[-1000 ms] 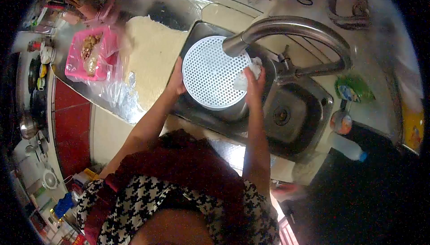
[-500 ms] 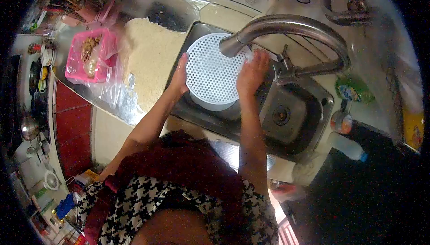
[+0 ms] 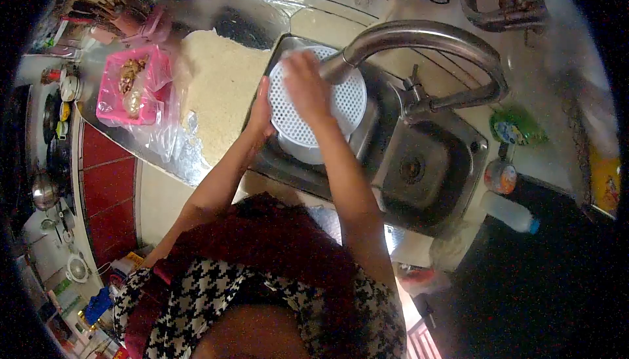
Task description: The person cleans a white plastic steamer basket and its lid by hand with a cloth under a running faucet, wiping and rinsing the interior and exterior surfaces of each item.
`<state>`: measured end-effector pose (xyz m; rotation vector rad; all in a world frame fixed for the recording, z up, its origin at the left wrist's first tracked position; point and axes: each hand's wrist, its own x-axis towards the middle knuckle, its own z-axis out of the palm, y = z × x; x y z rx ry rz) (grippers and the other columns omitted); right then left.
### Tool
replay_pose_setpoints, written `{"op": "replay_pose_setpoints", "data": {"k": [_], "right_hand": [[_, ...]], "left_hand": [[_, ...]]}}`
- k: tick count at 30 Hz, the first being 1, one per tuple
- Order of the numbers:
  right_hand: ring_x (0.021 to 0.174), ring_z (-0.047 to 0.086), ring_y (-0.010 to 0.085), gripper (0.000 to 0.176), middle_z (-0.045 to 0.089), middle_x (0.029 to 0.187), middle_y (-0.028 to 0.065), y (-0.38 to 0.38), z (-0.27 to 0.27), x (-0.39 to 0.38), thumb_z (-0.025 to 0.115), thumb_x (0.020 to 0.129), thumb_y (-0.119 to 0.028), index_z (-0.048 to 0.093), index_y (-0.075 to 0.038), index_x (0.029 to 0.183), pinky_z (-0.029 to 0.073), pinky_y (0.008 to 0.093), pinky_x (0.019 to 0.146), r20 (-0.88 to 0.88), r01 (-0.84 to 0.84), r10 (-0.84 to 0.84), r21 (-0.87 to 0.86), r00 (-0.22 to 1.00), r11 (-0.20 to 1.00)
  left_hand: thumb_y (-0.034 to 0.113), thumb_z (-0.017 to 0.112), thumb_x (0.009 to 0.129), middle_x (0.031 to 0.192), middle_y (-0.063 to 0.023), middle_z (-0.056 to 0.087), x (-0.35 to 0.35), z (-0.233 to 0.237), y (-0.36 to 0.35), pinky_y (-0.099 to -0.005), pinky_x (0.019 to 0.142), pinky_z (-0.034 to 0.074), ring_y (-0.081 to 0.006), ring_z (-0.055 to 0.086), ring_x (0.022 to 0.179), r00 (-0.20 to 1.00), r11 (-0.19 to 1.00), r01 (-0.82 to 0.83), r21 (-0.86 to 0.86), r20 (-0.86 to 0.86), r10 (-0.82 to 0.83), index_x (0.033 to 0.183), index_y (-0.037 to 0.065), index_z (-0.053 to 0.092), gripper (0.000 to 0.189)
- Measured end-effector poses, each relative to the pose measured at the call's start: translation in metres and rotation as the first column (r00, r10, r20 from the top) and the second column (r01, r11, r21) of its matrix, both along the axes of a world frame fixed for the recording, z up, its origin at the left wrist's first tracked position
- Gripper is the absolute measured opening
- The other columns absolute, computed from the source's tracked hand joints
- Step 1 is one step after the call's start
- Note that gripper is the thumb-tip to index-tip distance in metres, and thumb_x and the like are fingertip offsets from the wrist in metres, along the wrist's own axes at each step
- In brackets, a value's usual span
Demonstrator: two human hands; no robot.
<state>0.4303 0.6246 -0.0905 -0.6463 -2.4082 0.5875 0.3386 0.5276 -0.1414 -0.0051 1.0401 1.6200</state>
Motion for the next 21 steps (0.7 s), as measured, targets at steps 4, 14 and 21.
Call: {"op": "replay_pose_setpoints", "data": {"k": [4,14,21], "right_hand": [[0.115,0.044,0.0332,0.037,0.050,0.119,0.0173,0.040,-0.028,0.027,0.054,0.080,-0.008,0.051,-0.004,0.117,0.035,0.0384,0.097,-0.150,0.307,-0.330,-0.155,0.932,0.939],[0.118,0.043,0.0303,0.030,0.051,0.116,0.0079,-0.085,-0.020,0.053,0.059,0.077,-0.017,0.055,-0.008,0.105,0.026,0.0550,0.101,-0.041,-0.069,0.069,0.009,0.997,0.998],[0.105,0.048,0.0301,0.020,0.053,0.106,0.0133,-0.039,-0.047,0.133,0.051,0.083,-0.006,0.054,-0.004,0.103,0.034,0.0458,0.096,-0.249,0.295,-0.286,-0.001,0.925,0.955]], "left_hand": [[0.050,0.033,0.093,0.118,-0.0143,0.055,0.001,0.011,-0.010,-0.0395,0.089,0.047,-0.0246,0.058,0.102,0.993,0.994,-0.102,-0.036,-0.069,0.099,0.126,0.004,0.042,0.057],[0.047,0.038,0.093,0.117,-0.0111,0.053,0.007,-0.004,-0.002,-0.0342,0.093,0.040,-0.0217,0.052,0.104,0.979,0.980,-0.171,0.101,0.134,0.157,0.127,0.003,0.041,0.056],[0.055,0.030,0.092,0.123,-0.0140,0.050,0.006,0.012,-0.007,-0.0407,0.093,0.044,-0.0268,0.054,0.108,0.988,0.976,-0.151,0.156,0.068,0.142,0.130,0.005,0.038,0.063]]}}
